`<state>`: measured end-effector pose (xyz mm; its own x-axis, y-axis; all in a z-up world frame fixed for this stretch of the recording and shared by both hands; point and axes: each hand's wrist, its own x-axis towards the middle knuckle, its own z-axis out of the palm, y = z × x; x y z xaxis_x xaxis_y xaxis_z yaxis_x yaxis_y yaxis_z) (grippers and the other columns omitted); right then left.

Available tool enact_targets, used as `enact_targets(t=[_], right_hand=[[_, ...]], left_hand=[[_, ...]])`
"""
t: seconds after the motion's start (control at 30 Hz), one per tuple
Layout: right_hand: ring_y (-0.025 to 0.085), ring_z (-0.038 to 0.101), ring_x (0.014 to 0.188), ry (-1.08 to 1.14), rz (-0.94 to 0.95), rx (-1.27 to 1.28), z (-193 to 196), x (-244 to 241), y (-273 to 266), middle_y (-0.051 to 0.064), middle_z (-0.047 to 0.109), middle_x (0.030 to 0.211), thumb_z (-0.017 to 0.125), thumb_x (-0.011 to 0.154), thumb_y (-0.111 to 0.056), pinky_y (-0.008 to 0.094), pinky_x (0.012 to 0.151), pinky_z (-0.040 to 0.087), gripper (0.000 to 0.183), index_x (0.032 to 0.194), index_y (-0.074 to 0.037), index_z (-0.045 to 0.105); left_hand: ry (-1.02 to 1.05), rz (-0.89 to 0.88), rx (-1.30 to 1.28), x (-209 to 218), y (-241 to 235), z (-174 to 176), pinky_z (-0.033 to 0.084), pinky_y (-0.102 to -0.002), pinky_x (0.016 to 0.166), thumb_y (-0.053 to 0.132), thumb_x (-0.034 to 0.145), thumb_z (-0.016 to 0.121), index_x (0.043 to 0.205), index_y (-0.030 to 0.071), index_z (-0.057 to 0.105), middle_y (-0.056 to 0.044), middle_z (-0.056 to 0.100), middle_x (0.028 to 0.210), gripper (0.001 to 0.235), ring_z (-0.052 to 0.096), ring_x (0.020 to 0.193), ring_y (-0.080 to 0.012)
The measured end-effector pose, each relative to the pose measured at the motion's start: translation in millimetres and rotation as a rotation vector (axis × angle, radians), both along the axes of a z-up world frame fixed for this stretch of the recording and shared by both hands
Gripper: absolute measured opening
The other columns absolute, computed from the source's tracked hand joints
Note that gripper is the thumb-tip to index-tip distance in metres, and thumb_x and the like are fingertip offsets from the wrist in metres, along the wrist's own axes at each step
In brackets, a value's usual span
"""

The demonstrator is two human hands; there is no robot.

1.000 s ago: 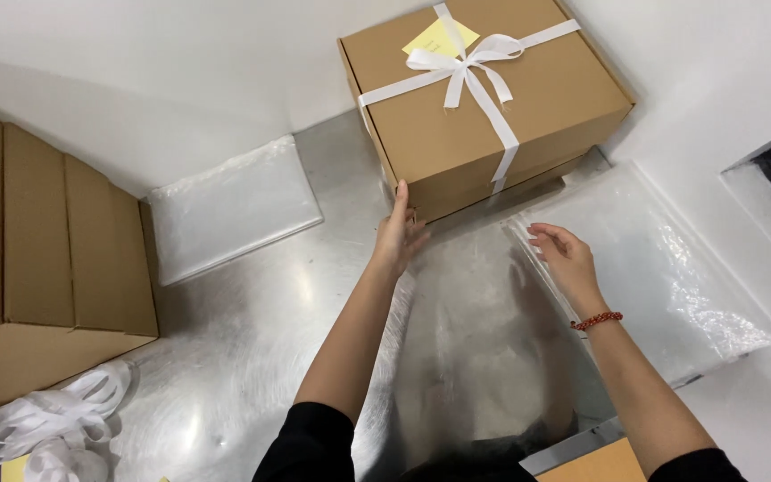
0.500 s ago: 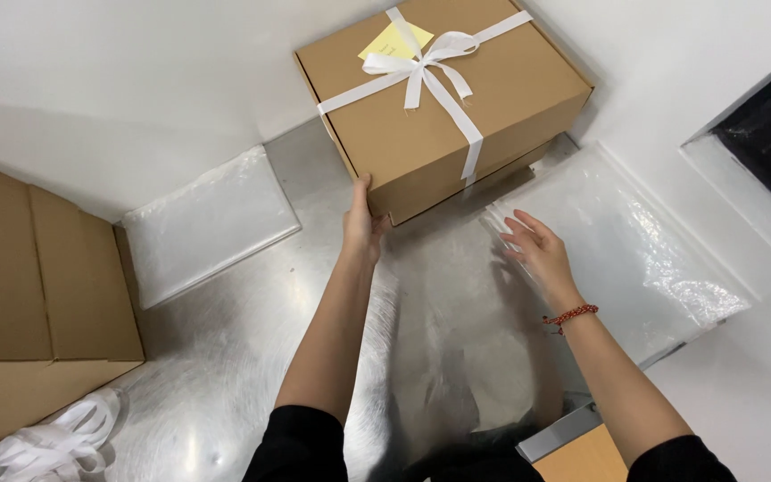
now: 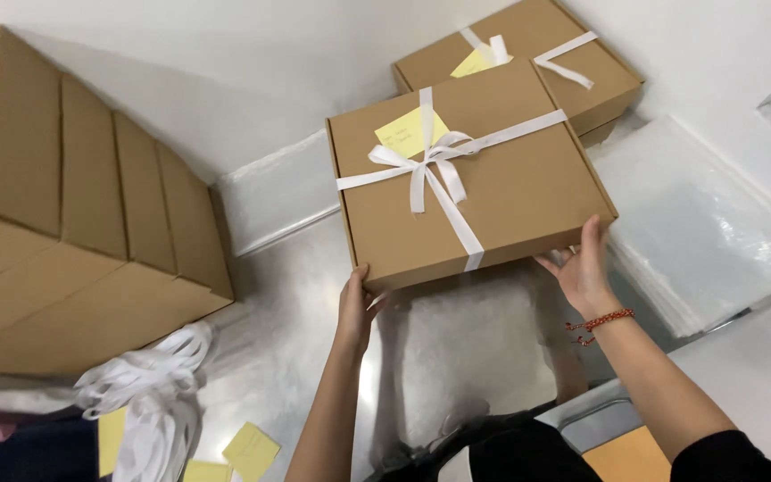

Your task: The person unties a ribbon and opens a cardboard box, removes a plastic-wrapped brown top, and places it on a hanger on a clothing rack. The person then repacks the empty plastic bag into the box and closes it.

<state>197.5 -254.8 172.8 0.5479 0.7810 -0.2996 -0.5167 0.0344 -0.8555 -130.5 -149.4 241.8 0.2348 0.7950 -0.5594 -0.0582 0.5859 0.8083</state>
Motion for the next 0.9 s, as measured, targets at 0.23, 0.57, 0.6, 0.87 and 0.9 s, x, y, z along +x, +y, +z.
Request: enact_targets(t=[0.23,0.57,0.6,0.87,0.9], right_hand=[[0.042,0.037,0.152,0.034,-0.002,0.026,-30.9,-51.6,-34.4,0.018,0.017,0.159,0.068,0.112,-0.044,0.072,0.123,0.035,0.084,0.163,-0.025,0.003],[0.041,0.044,0.142,-0.026,0.028,-0.066,-37.3,-133.1,-89.1,0.013,0.028,0.145,0.068,0.104,-0.040,0.071,0.117,0.042,0.075,0.157,-0.023,0.018],[0.042,0.045,0.141,-0.033,0.028,-0.095,-37.3,-138.9,-91.7,0.013,0.030,0.143,0.067,0.104,-0.040,0.071,0.117,0.043,0.074,0.158,-0.022,0.019],[0.045,0.035,0.152,0.051,0.016,-0.217,-33.1,-180.3,-118.9,0.019,0.026,0.156,0.065,0.103,-0.040,0.067,0.122,0.034,0.083,0.166,-0.021,0.014],[0.044,0.035,0.153,0.041,0.022,-0.234,-27.7,-182.6,-121.4,0.019,0.026,0.157,0.064,0.104,-0.039,0.065,0.123,0.034,0.082,0.166,-0.020,0.014]], left_hand=[[-0.023,0.061,0.017,-93.4,-48.6,-81.0,0.049,-0.052,0.114,0.051,0.100,0.063,0.163,-0.006,0.033,-0.034,0.041,0.163,0.090,0.049,0.148,-0.0431],[0.046,0.076,0.056,-177.9,-115.8,-105.5,0.042,-0.053,0.121,0.058,0.100,0.063,0.162,-0.004,0.039,-0.031,0.040,0.166,0.091,0.043,0.152,-0.0446],[0.061,0.088,0.080,-182.8,-116.2,-108.8,0.041,-0.054,0.121,0.059,0.101,0.064,0.162,-0.004,0.039,-0.031,0.041,0.166,0.091,0.042,0.152,-0.0449],[0.325,0.027,0.176,-190.1,-124.3,-32.7,0.042,-0.053,0.122,0.060,0.100,0.064,0.167,0.000,0.030,-0.027,0.044,0.164,0.096,0.045,0.152,-0.0416],[0.349,0.009,0.208,-190.9,-122.6,-37.8,0.043,-0.053,0.121,0.056,0.100,0.064,0.166,-0.001,0.030,-0.028,0.046,0.163,0.093,0.047,0.150,-0.0418]])
